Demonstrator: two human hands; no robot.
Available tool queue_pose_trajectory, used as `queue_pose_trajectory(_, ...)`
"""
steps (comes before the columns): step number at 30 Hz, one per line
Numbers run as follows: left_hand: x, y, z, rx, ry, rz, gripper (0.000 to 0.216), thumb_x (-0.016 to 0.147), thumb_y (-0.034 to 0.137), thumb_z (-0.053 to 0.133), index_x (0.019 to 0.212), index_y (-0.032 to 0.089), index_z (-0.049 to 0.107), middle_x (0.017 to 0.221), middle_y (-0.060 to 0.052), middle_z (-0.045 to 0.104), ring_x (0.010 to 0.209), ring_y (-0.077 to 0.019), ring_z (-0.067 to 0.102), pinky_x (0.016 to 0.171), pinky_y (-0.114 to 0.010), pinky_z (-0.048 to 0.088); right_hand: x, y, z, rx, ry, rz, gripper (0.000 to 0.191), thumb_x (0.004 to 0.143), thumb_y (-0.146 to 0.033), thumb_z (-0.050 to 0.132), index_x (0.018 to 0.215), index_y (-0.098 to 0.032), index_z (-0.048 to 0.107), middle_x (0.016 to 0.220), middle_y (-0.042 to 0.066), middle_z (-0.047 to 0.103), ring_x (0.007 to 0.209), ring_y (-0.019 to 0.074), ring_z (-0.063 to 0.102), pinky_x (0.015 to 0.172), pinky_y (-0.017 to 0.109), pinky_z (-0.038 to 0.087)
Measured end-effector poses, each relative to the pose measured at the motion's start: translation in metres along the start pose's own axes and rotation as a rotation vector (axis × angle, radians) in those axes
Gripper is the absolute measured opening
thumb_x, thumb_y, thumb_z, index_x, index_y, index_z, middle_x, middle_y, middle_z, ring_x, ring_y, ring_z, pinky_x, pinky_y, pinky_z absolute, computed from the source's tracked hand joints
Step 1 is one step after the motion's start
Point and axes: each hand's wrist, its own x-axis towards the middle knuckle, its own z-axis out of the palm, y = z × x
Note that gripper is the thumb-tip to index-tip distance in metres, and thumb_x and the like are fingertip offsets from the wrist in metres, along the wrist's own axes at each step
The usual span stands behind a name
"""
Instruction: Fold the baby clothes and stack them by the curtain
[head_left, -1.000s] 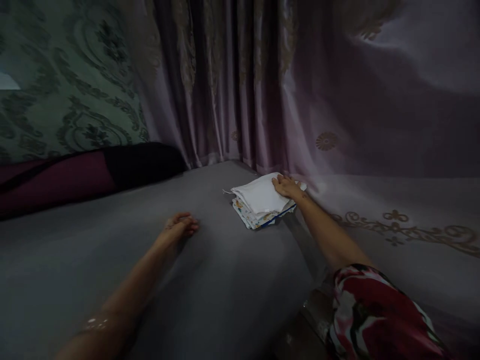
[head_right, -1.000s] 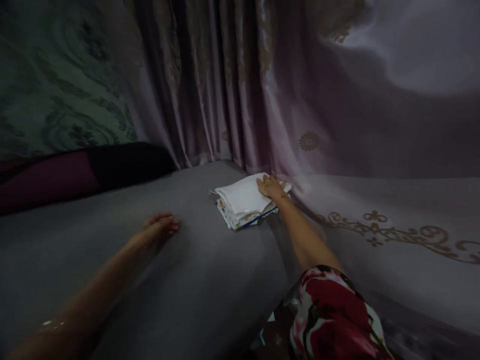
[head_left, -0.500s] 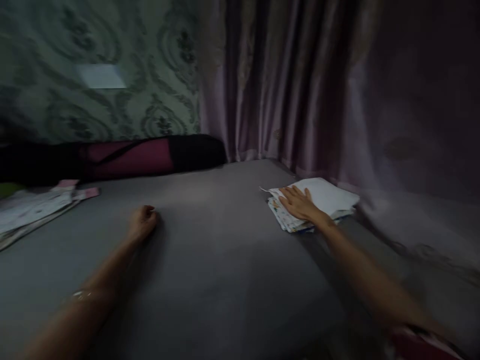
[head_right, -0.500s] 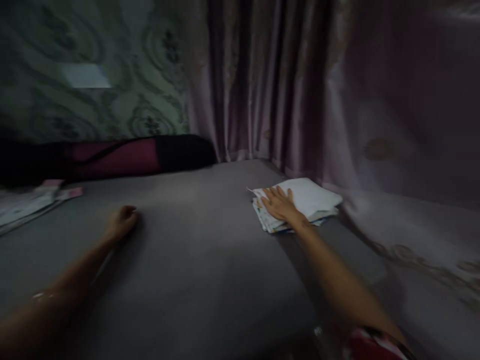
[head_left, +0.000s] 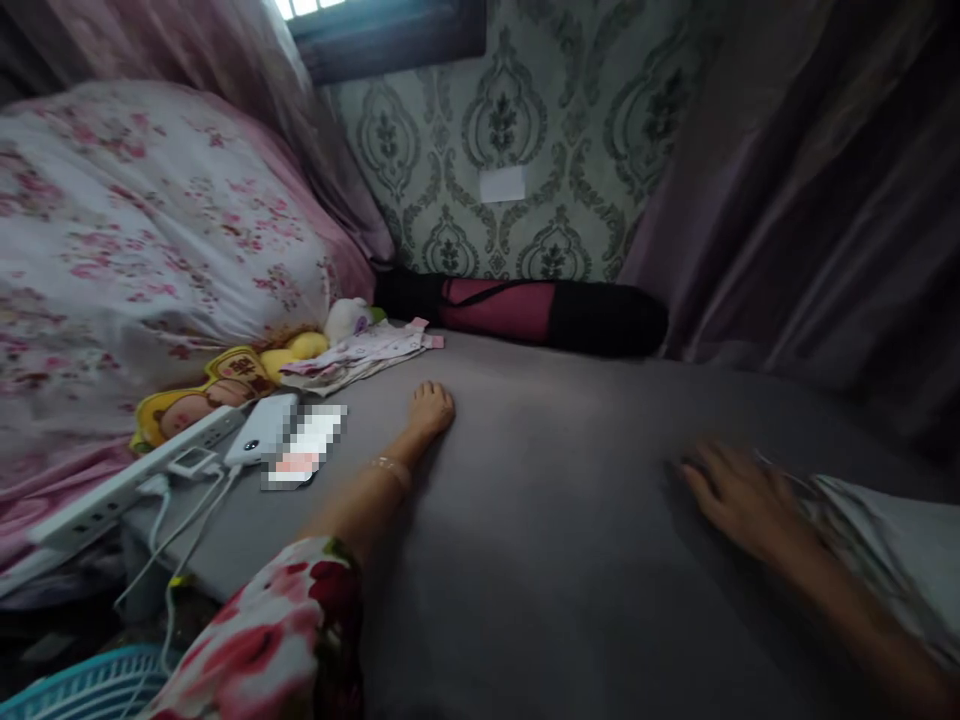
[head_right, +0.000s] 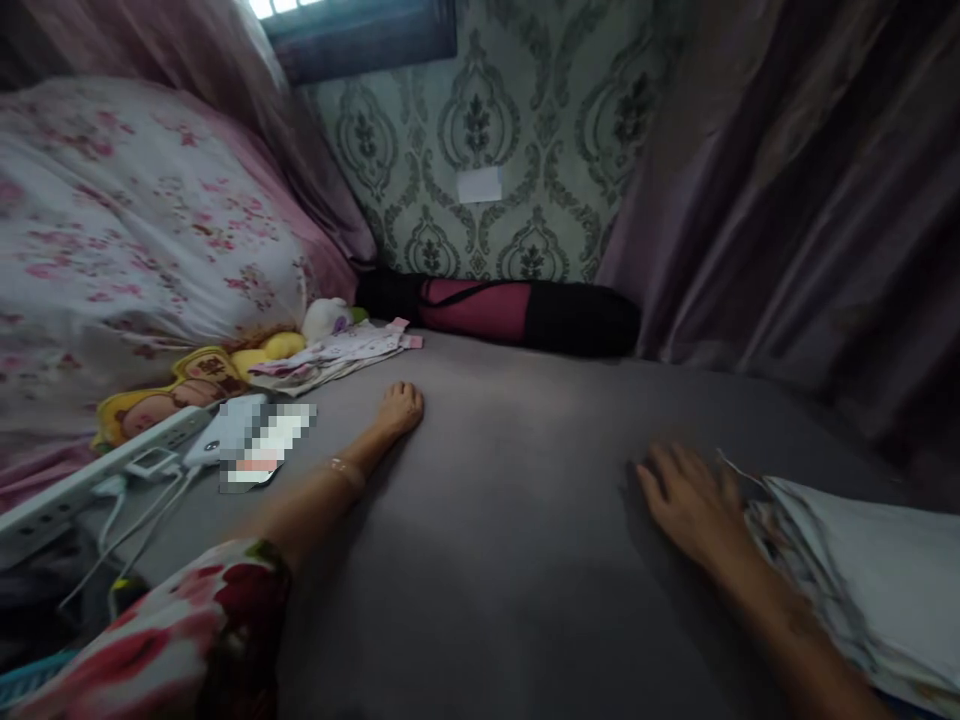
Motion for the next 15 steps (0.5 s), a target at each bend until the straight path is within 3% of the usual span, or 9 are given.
queue_pose_trajectory(8, -0.001, 0.001, 0.000, 0.050, 0.016, -0.010, 0.038, 0.097, 0.030, 0.034, 0.116, 0.008, 0.058, 0.120, -0.019, 0.059, 0.114, -0.0270, 0.052, 0.098, -0.038, 0.038, 0.042, -0.142, 0.028, 0.153, -0.160, -0.208, 0.063, 0.097, -0.044, 0.017, 0.144, -0.012, 0.042, 0.153, 0.019, 0.035, 0.142, 0.0308, 0.032, 0.111, 0.055, 0.029)
queue_pose_trajectory(11, 0.001, -0.004, -0.001, 0.023, 0.010, 0.016, 0.039, 0.097, 0.033, 0.035, 0.114, 0.008, 0.059, 0.119, -0.019, 0.060, 0.114, -0.0278, 0.053, 0.098, -0.040, 0.038, 0.047, -0.174, 0.031, 0.157, -0.208, -0.235, 0.061, 0.099, -0.041, 0.014, 0.146, -0.011, 0.039, 0.154, 0.018, 0.033, 0.143, 0.0304, 0.029, 0.112, 0.056, 0.026)
queue_pose_trajectory(15, 0.014, -0.027, -0.013, -0.106, -0.065, 0.140, 0.037, 0.096, 0.037, 0.040, 0.108, 0.012, 0.064, 0.116, -0.017, 0.063, 0.110, -0.0252, 0.056, 0.095, -0.036, 0.040, 0.046, -0.188, 0.041, 0.071, -0.155, -0.255, 0.060, 0.099, -0.040, 0.014, 0.147, -0.013, 0.039, 0.155, 0.017, 0.033, 0.144, 0.0316, 0.026, 0.111, 0.061, 0.023)
